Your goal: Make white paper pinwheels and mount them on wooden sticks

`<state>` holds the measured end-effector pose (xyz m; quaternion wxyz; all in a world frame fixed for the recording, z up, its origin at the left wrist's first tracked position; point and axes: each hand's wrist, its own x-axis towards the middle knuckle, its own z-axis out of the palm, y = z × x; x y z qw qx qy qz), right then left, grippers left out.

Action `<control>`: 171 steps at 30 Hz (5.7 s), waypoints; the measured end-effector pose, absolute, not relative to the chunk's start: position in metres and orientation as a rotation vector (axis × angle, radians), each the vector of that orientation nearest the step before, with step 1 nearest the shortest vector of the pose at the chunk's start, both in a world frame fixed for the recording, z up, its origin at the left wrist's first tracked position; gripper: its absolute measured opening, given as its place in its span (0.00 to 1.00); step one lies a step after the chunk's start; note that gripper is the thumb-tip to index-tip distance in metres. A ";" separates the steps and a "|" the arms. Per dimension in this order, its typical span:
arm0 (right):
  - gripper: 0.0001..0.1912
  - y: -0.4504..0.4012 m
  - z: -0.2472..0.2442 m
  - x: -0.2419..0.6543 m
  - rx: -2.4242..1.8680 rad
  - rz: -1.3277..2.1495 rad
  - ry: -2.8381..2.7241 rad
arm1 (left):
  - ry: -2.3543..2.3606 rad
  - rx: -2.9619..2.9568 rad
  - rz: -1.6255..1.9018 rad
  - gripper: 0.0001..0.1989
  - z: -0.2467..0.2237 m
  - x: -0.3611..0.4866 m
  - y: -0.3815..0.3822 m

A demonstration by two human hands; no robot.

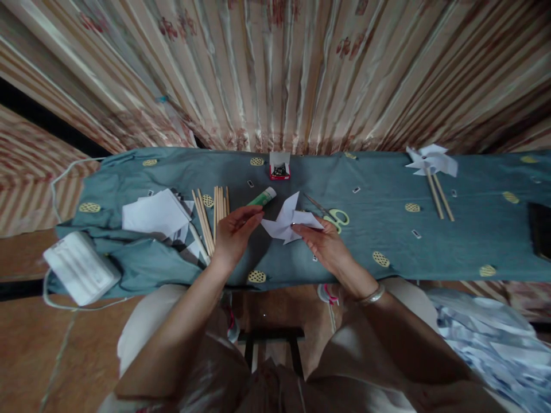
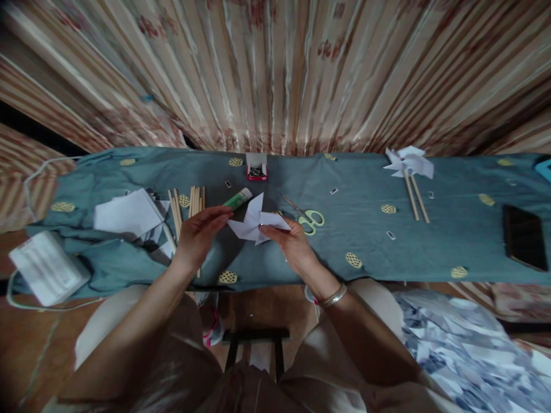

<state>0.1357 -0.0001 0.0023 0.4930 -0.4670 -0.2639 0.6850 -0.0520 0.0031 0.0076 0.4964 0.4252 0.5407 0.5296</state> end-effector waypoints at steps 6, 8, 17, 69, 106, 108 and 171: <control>0.18 0.001 -0.003 0.137 -1.142 1.638 -0.686 | 1.455 1.228 1.232 0.20 -0.001 -0.080 0.011; 0.17 0.000 -0.006 0.138 -1.132 1.632 -0.705 | 1.604 1.432 1.175 0.16 -0.003 -0.093 0.014; 0.17 0.002 -0.001 0.144 -1.132 1.633 -0.744 | 1.980 2.028 0.603 0.19 -0.008 -0.116 0.023; 0.04 -0.069 0.021 0.177 -1.149 1.478 -1.702 | 1.248 -0.028 1.086 0.16 -0.035 0.015 -0.135; 0.08 -0.061 -0.006 0.158 -1.246 0.926 -2.004 | 1.216 0.107 0.997 0.16 -0.072 0.011 -0.149; 0.08 -0.061 -0.006 0.158 -1.253 0.933 -1.995 | 1.216 0.102 0.988 0.15 -0.073 0.011 -0.150; 0.14 0.027 0.007 0.137 -1.950 1.931 -1.613 | 1.174 0.082 1.125 0.22 -0.044 0.017 -0.136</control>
